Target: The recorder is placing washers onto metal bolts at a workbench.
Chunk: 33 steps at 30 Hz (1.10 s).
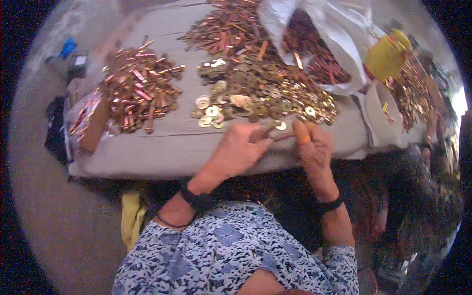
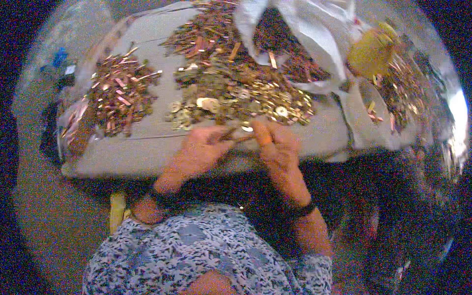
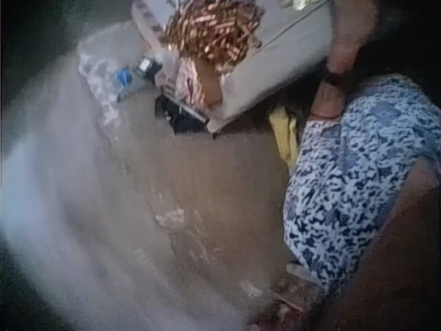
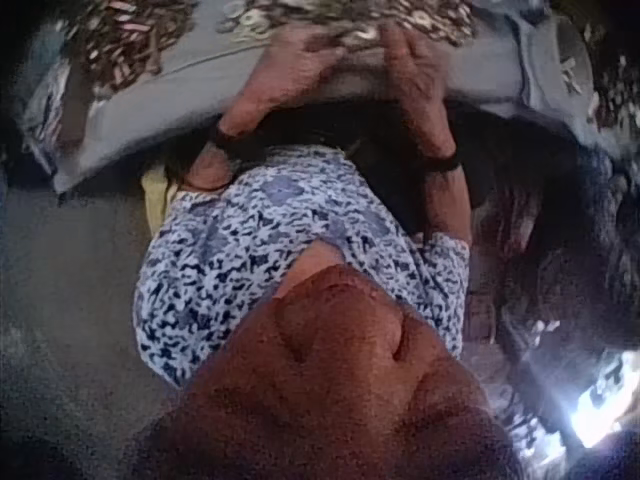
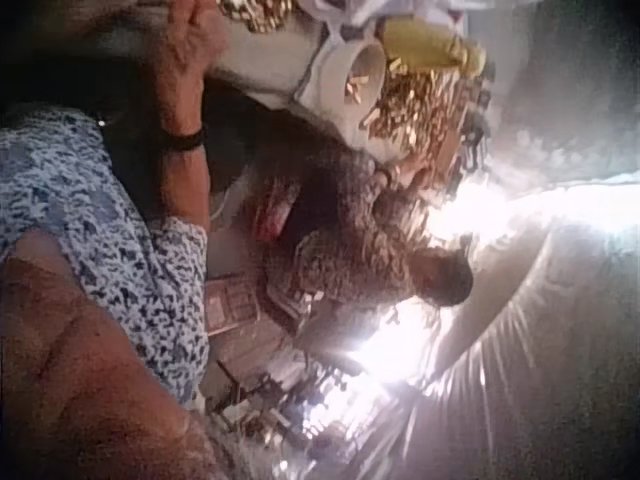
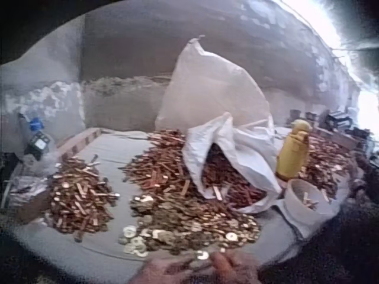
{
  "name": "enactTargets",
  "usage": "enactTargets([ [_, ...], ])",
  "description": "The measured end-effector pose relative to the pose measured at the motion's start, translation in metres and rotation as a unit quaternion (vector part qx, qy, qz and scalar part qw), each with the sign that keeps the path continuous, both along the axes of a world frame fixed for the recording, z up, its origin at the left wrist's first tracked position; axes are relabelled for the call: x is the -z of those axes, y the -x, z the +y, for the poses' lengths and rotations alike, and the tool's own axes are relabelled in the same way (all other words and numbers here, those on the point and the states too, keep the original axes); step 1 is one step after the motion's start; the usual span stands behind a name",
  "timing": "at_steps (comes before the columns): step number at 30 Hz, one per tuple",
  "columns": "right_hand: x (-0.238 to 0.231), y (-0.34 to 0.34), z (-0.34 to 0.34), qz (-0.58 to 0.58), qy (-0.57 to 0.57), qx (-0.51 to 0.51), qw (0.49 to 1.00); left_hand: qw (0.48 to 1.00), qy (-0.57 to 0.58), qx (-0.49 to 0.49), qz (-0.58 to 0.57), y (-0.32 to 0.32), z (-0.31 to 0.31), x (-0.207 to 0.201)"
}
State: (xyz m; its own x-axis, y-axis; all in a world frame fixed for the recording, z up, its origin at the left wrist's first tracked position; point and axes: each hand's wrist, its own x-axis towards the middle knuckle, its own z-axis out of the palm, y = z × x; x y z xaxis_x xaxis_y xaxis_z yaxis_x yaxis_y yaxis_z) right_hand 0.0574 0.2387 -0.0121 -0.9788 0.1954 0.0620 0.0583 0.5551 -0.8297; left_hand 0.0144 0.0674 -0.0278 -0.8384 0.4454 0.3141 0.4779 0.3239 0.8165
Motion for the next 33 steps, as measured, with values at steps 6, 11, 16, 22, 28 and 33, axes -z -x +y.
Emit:
enactTargets([
  [6,0.020,0.000,-0.003,0.202,0.037,-0.058,0.977,0.960,0.003,0.015,-0.280,0.004,-0.010,-0.025],
  [11,0.000,-0.010,-0.028,0.174,0.213,0.003,0.962,0.955,-0.068,0.060,-0.282,0.004,-0.014,-0.007],
  [16,0.008,-0.012,0.000,0.122,0.133,-0.035,0.983,0.966,-0.038,0.107,-0.233,0.006,-0.015,-0.004],
  [22,0.016,-0.001,0.012,0.085,0.084,0.058,0.991,0.946,-0.005,0.024,-0.323,0.007,-0.026,-0.039],
  [28,0.021,0.009,0.018,0.168,0.073,0.137,0.974,0.941,-0.001,-0.338,0.011,0.087,-0.157,-0.093],
  [33,0.013,0.022,0.015,0.210,-0.094,0.053,0.972,0.942,-0.060,-0.329,-0.010,0.089,-0.168,-0.097],
])
